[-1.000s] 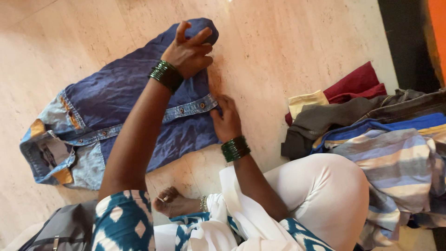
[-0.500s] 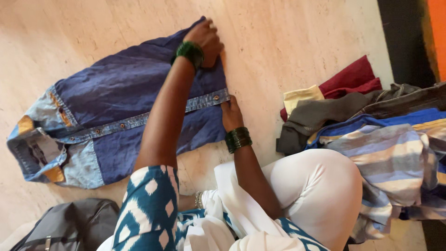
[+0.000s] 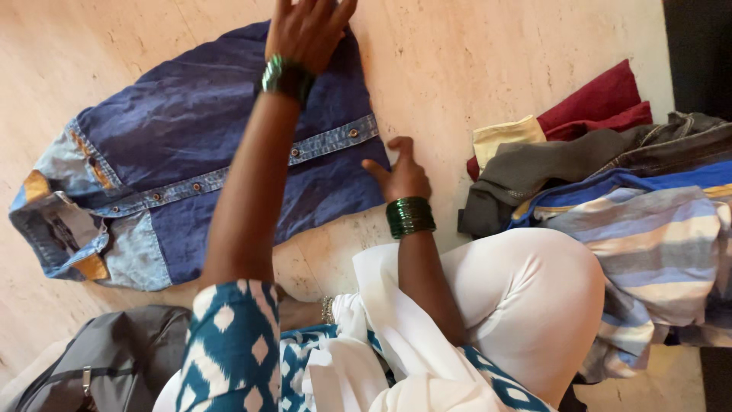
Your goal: The person smooths out a shirt on the floor, folds the bottom half upward, and then continues folding the garment into a square shape by hand.
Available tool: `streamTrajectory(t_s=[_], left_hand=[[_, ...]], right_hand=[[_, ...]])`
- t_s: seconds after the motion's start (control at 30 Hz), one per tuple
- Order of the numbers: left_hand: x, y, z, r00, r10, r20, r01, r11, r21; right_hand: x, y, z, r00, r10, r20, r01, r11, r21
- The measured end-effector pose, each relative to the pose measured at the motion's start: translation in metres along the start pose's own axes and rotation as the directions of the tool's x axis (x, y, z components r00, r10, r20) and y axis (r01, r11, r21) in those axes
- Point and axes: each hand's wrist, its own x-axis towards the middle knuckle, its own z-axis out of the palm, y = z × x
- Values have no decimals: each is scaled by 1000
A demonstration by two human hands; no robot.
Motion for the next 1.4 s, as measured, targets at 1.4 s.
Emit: streamTrajectory(t_s=[1.4], left_hand=[[-142, 147, 8, 634, -759, 148, 749, 556, -360]], right_hand=[[107, -82, 47, 465, -849, -251, 561, 502, -658]])
